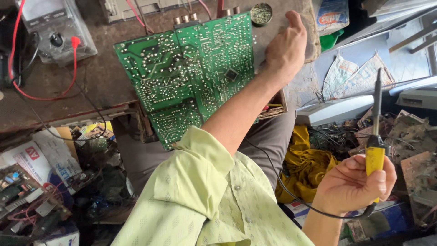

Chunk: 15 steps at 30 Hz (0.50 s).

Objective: The person sits at a cluttered workbench holding a green circuit board against their lap and the bench edge. They use a soldering iron in one hand and a metal probe or solder in the other to solder joints on the underside of the board, working across different points, then brush the board surface at the end.

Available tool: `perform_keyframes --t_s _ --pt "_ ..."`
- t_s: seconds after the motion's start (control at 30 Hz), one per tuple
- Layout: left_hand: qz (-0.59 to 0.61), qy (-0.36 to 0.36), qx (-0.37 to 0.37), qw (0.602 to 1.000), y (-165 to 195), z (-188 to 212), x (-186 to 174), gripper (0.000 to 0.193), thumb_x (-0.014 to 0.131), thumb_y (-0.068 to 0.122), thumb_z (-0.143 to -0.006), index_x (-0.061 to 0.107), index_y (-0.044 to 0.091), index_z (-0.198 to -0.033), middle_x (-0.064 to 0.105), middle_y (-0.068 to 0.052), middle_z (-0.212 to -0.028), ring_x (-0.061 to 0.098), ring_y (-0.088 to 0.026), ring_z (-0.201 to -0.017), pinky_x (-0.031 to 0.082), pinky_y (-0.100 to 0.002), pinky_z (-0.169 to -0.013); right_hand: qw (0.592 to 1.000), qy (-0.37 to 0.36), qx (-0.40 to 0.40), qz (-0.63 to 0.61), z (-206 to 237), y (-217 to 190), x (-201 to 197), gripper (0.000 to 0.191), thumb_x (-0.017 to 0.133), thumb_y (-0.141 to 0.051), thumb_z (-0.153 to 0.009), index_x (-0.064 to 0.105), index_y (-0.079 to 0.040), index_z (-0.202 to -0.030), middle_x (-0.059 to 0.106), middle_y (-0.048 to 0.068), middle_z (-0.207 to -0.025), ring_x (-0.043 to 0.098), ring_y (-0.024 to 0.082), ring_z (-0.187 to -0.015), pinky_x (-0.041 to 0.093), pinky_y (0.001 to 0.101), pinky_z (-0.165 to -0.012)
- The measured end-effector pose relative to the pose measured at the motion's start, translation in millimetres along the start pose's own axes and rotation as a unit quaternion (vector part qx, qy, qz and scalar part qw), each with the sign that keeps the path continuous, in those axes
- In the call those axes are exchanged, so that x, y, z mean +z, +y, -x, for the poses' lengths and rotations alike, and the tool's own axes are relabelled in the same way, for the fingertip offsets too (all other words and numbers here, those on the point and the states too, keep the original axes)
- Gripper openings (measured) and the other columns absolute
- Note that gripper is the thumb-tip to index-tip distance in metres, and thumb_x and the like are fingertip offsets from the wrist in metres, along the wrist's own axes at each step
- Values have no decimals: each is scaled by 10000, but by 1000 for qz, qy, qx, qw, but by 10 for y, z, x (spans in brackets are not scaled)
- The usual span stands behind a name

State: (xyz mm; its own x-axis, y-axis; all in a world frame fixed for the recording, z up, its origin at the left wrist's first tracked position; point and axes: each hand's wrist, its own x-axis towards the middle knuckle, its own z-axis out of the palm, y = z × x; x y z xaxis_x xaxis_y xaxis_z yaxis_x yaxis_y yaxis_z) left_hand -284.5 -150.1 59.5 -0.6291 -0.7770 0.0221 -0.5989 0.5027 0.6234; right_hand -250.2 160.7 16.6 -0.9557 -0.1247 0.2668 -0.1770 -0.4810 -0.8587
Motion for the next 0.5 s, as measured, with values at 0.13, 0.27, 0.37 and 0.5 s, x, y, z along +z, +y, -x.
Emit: perform_keyframes --t_s 0.13,0.27,0.37,0.5 --pt "335 -178 29 925 -168 390 -241 586 680 44 -870 385 -176 -1326 681 -124 -719 706 -165 -511 583 -348 -399 999 23 -11 -27 -118 44 -12 373 665 -284 -1072 576 0 -1297 682 141 -1023 649 164 -801 509 229 -657" --pt "642 -234 71 727 -809 1446 -931 501 624 62 -991 445 -88 -1435 556 -15 -687 473 -57 -520 366 -230 -453 998 -10 15 -64 -125 149 169 330 630 -253 -1096 554 13 -1276 649 133 -1014 639 183 -811 522 237 -686" --pt "684 -177 -46 706 -1314 1997 -1410 154 593 36 -1040 582 -68 -1152 567 -6 -794 511 -60 -629 390 -229 -504 995 -76 43 -55 5 324 438 299 643 -234 -1100 569 5 -1264 680 148 -998 668 177 -796 548 247 -665" --pt "695 19 2 719 -1887 2333 -1718 76 597 7 -1064 613 -8 -1136 652 -56 -918 633 -100 -804 538 -260 -688 976 -205 55 -48 363 569 880 234 676 -147 -1120 611 78 -1128 692 193 -924 679 206 -752 597 294 -717"
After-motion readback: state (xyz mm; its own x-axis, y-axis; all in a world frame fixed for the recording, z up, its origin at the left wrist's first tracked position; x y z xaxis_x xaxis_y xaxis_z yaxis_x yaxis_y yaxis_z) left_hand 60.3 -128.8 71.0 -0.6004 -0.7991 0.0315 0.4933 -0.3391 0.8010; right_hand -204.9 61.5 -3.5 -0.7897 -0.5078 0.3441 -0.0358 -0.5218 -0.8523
